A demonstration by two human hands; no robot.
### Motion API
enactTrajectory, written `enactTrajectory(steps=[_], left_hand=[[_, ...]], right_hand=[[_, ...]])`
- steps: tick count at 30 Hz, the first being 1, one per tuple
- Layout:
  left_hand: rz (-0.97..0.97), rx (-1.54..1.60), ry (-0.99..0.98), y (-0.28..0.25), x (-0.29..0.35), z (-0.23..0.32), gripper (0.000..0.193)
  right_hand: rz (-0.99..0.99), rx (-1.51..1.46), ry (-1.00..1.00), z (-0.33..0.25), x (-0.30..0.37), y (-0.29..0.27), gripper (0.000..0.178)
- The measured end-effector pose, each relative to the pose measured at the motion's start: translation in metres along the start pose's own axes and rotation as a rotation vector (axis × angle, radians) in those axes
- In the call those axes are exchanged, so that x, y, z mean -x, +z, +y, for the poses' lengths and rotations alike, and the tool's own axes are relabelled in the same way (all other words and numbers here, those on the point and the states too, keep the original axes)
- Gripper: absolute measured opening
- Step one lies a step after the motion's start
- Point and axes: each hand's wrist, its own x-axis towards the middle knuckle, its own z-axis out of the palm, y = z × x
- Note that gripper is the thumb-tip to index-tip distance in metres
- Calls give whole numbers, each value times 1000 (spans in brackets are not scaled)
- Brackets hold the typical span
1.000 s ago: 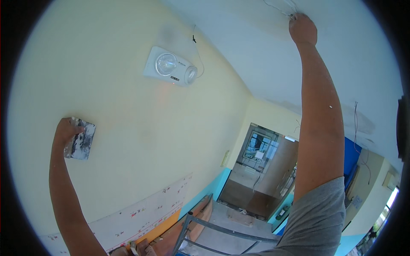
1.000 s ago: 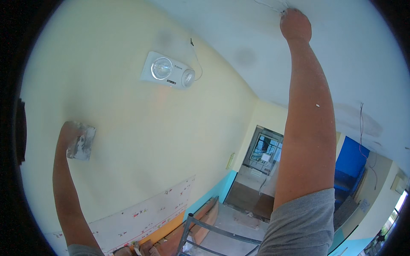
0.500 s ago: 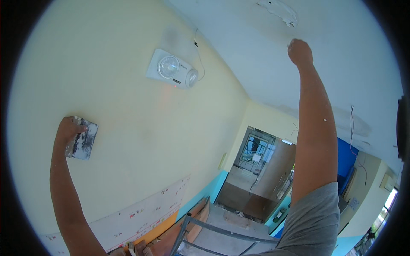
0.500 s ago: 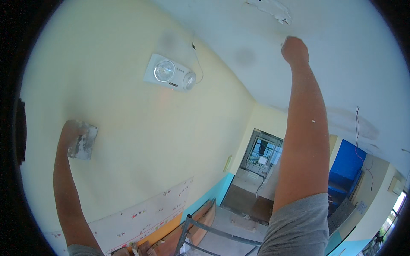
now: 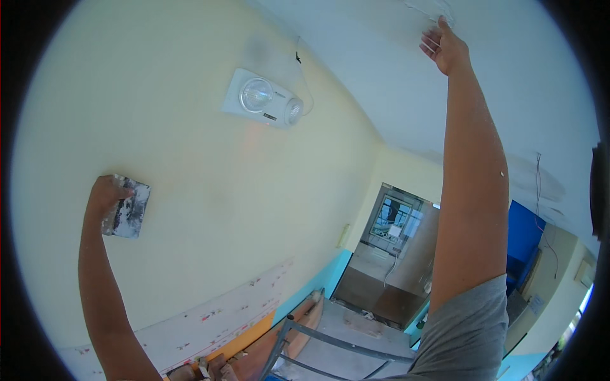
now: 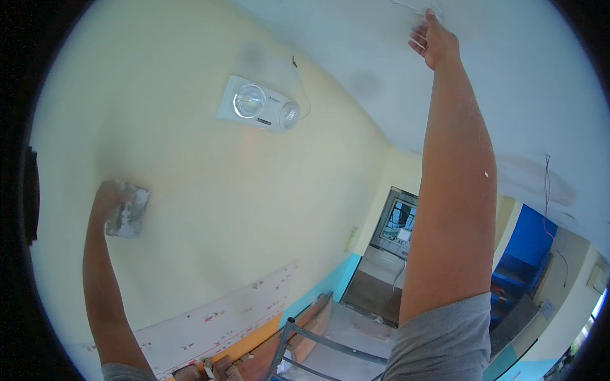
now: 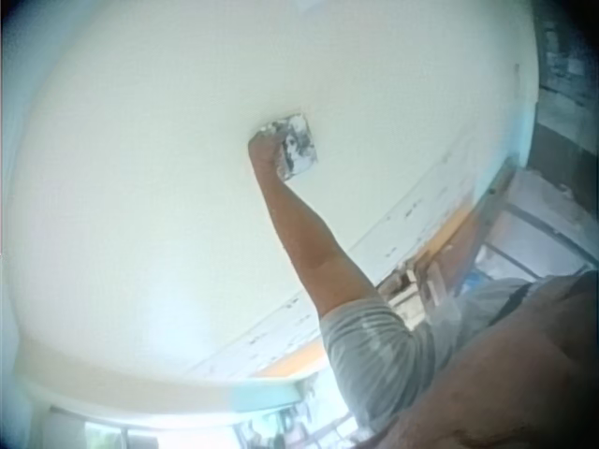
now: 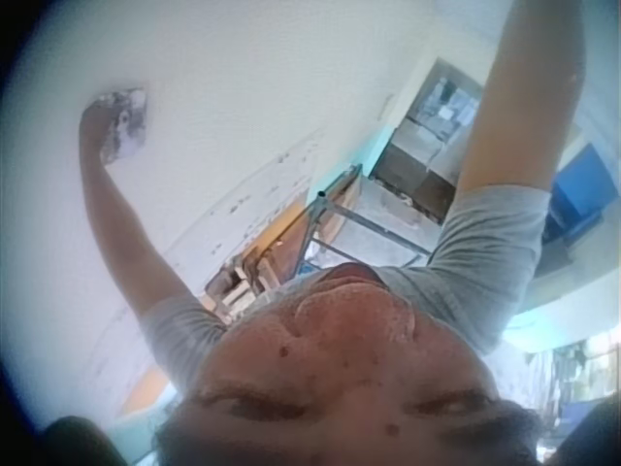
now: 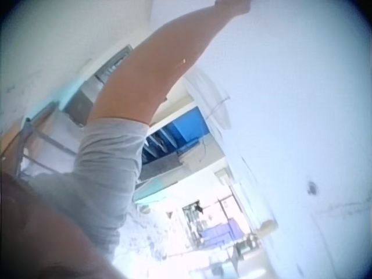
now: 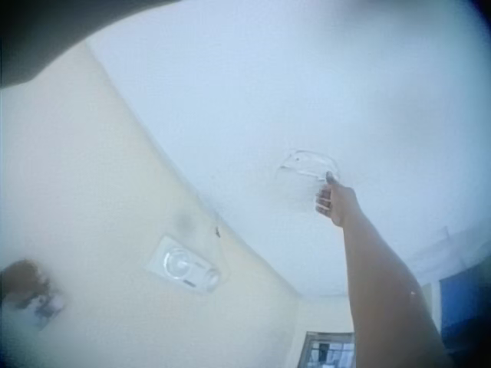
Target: The person scrapes a damaged section of the ceiling using a scraper, while occasionally supporting themselves against the wall with their other hand.
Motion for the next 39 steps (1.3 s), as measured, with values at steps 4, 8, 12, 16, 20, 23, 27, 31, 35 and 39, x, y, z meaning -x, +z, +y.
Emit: enactTrajectory(steps=[4, 8, 12, 16, 20, 23, 27, 31, 35, 39], left_hand=[[-44, 26, -51, -5, -1, -3, 52], [32, -19, 13, -2, 9, 11, 52], [-22, 40, -7, -4, 7, 9, 52], [-46, 26, -133, -6, -2, -4, 54], [13, 110, -31, 1, -7, -13, 56], [-6, 64, -45, -3, -4, -11, 58], [-26, 8, -74, -4, -1, 0, 57], [-15, 50, -48, -6, 2, 0, 55], [-66, -21, 72, 6, -13, -5, 56], [-78, 13, 45, 3, -16, -21, 54]], right_hand=[[-18, -144, -34, 6, -8, 9, 39], [-35, -322, -6, 6, -17, 9, 26], [65, -272, -10, -2, -22, 18, 20], [108, -235, -32, 0, -21, 20, 21], [98, -205, -26, 0, -32, 14, 20], [73, -162, -29, 8, -16, 27, 18], [73, -122, -2, 19, -9, 28, 12], [-116, 413, 79, 65, 1, 13, 11], [-479, 1354, -17, 180, 31, -70, 31], [-959, 1565, 164, 333, 213, -143, 42]])
